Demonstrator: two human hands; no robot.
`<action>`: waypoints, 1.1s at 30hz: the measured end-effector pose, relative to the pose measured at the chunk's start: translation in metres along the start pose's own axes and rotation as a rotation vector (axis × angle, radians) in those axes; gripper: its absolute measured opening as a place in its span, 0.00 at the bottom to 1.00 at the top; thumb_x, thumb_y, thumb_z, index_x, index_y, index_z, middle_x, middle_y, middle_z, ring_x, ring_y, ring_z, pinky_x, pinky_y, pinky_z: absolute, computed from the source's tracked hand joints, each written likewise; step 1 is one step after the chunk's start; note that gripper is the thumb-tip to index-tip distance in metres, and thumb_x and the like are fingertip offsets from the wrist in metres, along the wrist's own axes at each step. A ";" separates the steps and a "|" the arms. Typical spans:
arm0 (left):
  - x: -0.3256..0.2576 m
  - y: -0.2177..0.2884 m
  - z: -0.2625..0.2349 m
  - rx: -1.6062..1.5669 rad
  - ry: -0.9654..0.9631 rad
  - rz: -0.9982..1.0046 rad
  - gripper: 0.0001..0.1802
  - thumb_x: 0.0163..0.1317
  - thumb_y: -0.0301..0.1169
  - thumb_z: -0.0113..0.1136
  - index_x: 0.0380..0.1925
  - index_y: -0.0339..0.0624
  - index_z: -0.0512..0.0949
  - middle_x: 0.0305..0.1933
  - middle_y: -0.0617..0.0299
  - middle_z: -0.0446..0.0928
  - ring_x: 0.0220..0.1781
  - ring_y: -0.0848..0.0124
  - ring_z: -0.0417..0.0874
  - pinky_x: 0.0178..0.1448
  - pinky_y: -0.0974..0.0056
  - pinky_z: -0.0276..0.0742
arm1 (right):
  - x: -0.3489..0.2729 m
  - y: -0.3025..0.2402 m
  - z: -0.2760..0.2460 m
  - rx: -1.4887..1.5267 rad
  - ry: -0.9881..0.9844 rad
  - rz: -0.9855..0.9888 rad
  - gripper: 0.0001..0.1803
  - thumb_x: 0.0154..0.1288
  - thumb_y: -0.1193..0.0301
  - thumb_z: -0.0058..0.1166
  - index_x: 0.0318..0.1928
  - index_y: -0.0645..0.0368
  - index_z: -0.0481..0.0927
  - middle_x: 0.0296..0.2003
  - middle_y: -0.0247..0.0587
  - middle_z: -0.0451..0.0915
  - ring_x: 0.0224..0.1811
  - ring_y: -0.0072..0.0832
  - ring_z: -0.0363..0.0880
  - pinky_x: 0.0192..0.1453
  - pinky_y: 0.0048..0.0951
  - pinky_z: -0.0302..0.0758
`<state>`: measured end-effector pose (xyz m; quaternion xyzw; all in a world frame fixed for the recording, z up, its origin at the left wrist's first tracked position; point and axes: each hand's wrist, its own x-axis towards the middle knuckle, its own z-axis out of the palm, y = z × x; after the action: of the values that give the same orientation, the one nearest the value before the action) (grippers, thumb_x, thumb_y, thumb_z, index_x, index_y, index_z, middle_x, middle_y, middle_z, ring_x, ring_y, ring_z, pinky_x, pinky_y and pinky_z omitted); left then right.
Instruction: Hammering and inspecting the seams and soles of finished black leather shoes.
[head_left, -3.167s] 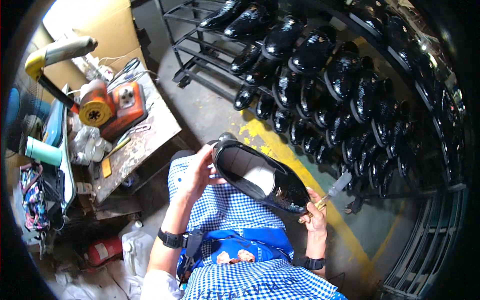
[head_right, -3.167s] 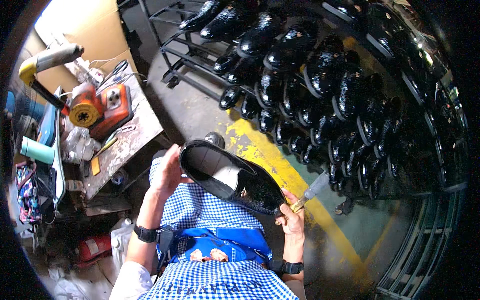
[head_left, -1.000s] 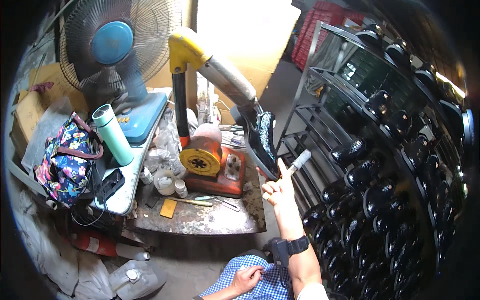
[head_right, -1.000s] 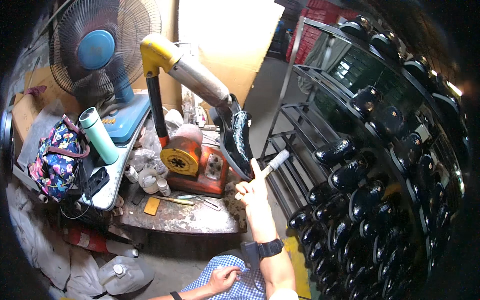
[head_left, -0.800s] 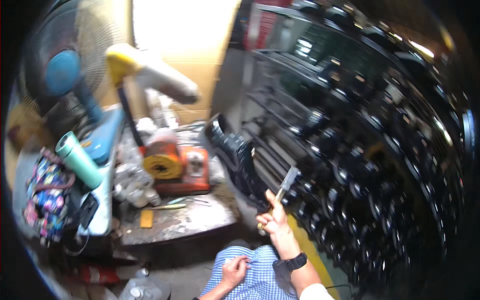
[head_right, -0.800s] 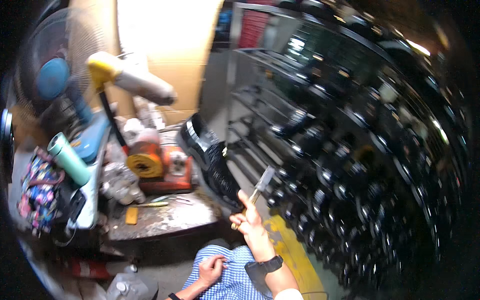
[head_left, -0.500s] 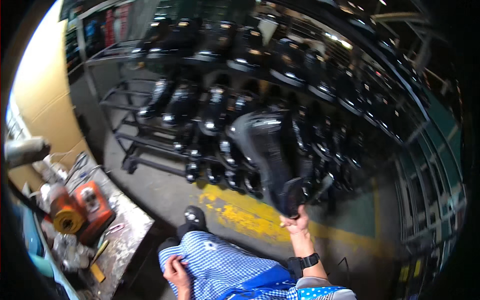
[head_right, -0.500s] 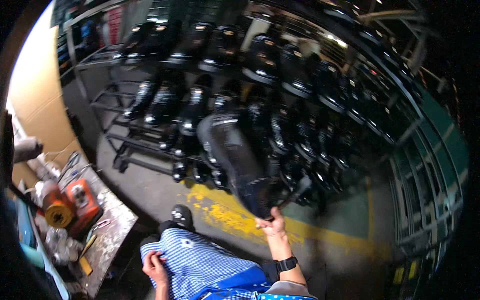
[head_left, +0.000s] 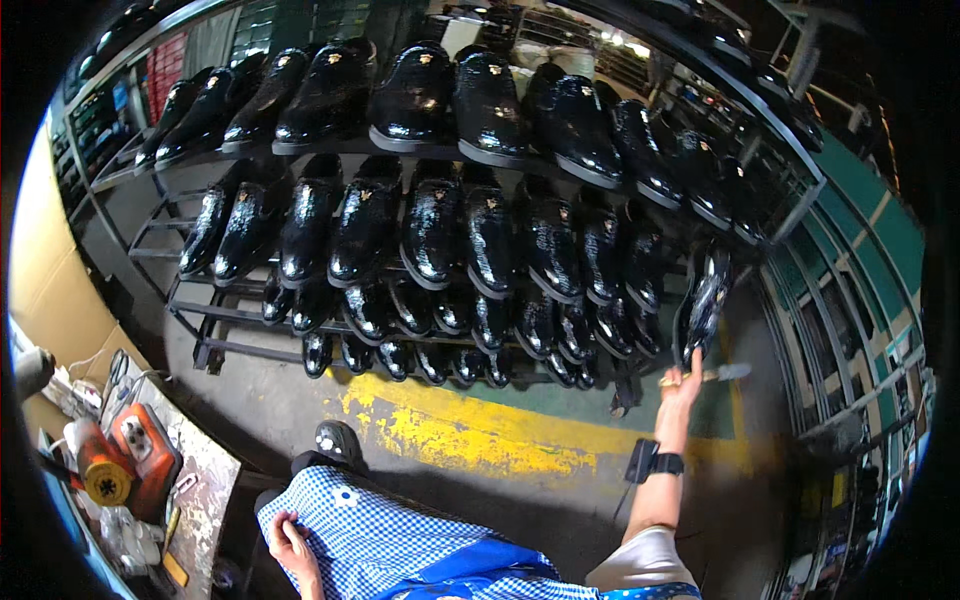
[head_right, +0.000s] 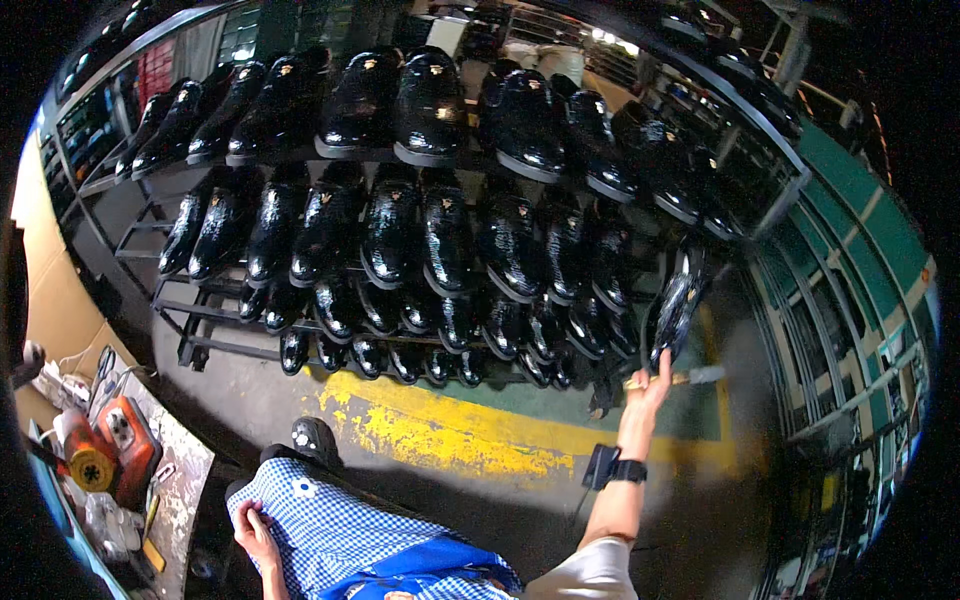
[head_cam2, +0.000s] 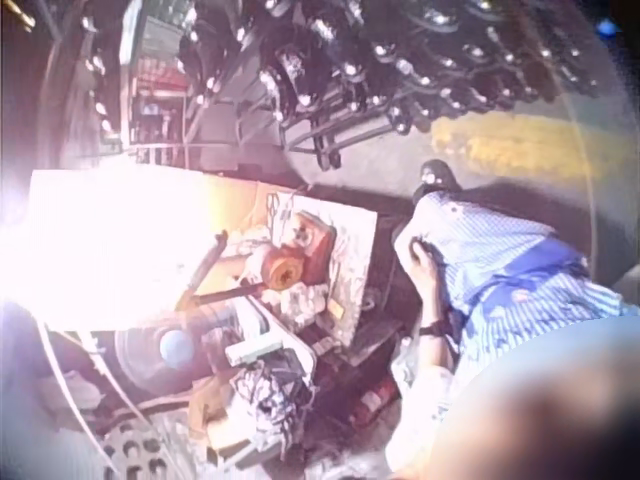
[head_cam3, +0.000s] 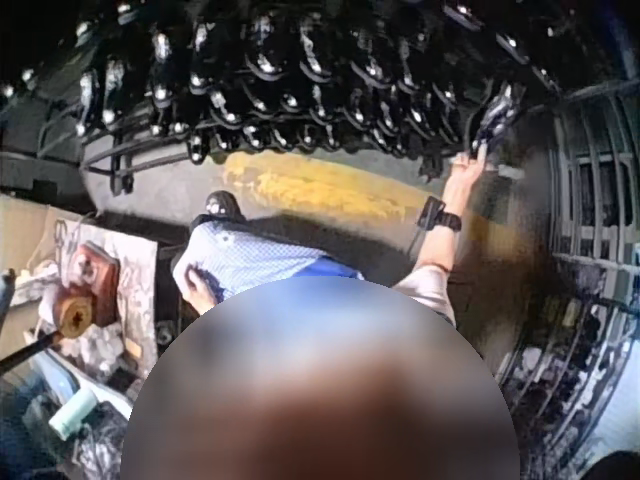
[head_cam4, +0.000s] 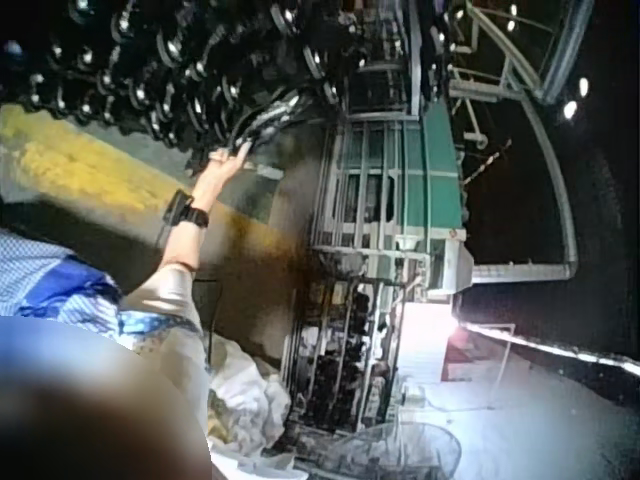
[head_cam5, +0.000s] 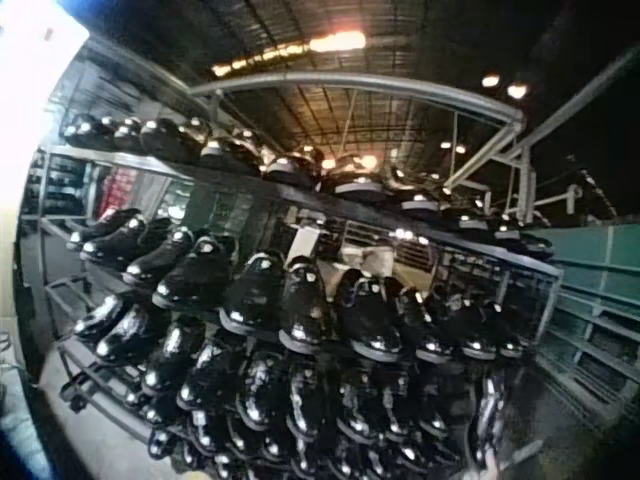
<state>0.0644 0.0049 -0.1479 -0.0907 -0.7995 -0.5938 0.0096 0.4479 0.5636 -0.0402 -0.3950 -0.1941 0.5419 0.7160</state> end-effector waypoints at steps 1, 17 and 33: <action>0.000 0.000 0.001 -0.012 0.018 -0.010 0.10 0.66 0.26 0.44 0.40 0.34 0.74 0.32 0.59 0.79 0.20 0.81 0.73 0.25 0.76 0.70 | 0.012 -0.002 0.021 -0.009 -0.035 -0.011 0.23 0.47 0.57 0.67 0.37 0.52 0.69 0.15 0.28 0.60 0.10 0.17 0.53 0.16 0.21 0.53; 0.003 0.015 0.021 0.038 0.009 -0.001 0.08 0.60 0.20 0.47 0.36 0.38 0.76 0.29 0.60 0.81 0.21 0.75 0.78 0.30 0.71 0.74 | -0.126 0.196 0.002 -0.640 -0.366 0.062 0.10 0.58 0.68 0.55 0.21 0.51 0.73 0.15 0.26 0.68 0.12 0.13 0.60 0.11 0.18 0.55; 0.016 0.017 0.004 0.118 -0.042 0.007 0.08 0.51 0.20 0.51 0.29 0.38 0.79 0.25 0.60 0.81 0.22 0.69 0.81 0.29 0.68 0.75 | -0.337 0.440 0.325 -0.949 -1.608 -1.172 0.28 0.54 0.68 0.53 0.56 0.65 0.65 0.58 0.57 0.64 0.49 0.53 0.72 0.52 0.41 0.72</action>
<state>0.0516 0.0159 -0.1310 -0.1051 -0.8327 -0.5436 0.0001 -0.1692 0.4097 -0.1318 -0.0088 -0.9492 0.0875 0.3023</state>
